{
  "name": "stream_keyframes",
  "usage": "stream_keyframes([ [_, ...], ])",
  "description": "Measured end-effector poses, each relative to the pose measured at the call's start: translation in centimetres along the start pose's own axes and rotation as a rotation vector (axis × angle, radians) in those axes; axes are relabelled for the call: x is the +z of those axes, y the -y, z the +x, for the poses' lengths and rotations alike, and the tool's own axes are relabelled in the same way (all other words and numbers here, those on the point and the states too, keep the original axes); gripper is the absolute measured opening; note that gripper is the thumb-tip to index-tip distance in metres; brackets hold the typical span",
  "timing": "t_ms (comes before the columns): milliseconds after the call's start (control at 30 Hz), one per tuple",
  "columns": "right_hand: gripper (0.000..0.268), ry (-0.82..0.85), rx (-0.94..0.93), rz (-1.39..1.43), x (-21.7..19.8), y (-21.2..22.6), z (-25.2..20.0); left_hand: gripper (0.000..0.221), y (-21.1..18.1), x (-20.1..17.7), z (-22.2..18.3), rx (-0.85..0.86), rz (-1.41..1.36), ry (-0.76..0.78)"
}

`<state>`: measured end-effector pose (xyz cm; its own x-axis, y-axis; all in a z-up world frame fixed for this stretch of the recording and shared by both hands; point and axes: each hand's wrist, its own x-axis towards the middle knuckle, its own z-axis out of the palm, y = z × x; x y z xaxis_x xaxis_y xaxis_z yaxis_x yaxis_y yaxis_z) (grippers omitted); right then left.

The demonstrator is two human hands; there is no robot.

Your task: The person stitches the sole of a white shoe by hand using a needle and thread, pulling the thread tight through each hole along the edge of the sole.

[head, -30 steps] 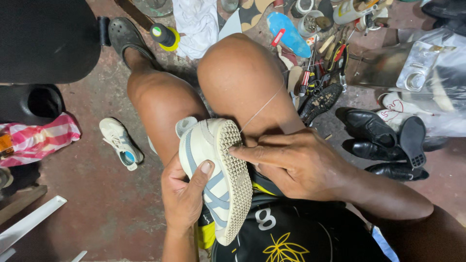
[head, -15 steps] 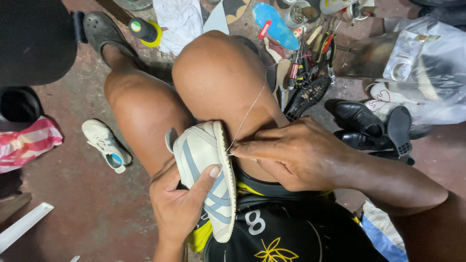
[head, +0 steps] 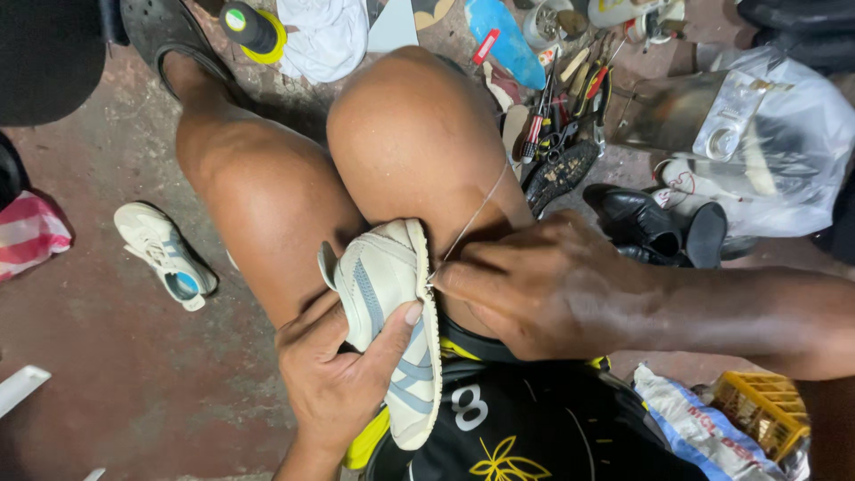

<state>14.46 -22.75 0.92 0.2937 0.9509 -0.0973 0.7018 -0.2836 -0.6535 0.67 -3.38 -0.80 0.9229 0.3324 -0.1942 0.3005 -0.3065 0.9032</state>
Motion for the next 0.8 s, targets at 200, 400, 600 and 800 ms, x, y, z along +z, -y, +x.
stream_keyframes([
  [200, 0.024, 0.002, -0.073, -0.141, -1.0, 1.4, 1.8, 0.020, 0.1, -0.3, 0.1, 0.060, -0.023, 0.000],
  [400, 0.007, 0.009, 0.225, 0.353, -0.9, 1.3, 3.8, 0.019, -0.4, 0.0, 0.5, 0.110, -0.046, 0.001],
  [600, 0.006, -0.004, 0.149, 0.184, -0.9, 1.3, 3.2, 0.017, 1.6, -0.4, -1.3, 0.121, -0.089, -0.052],
  [800, 0.012, 0.086, 0.223, 0.344, -0.4, -0.5, 0.4, 0.012, 5.3, -3.8, -3.1, -0.223, -0.540, -0.393],
])
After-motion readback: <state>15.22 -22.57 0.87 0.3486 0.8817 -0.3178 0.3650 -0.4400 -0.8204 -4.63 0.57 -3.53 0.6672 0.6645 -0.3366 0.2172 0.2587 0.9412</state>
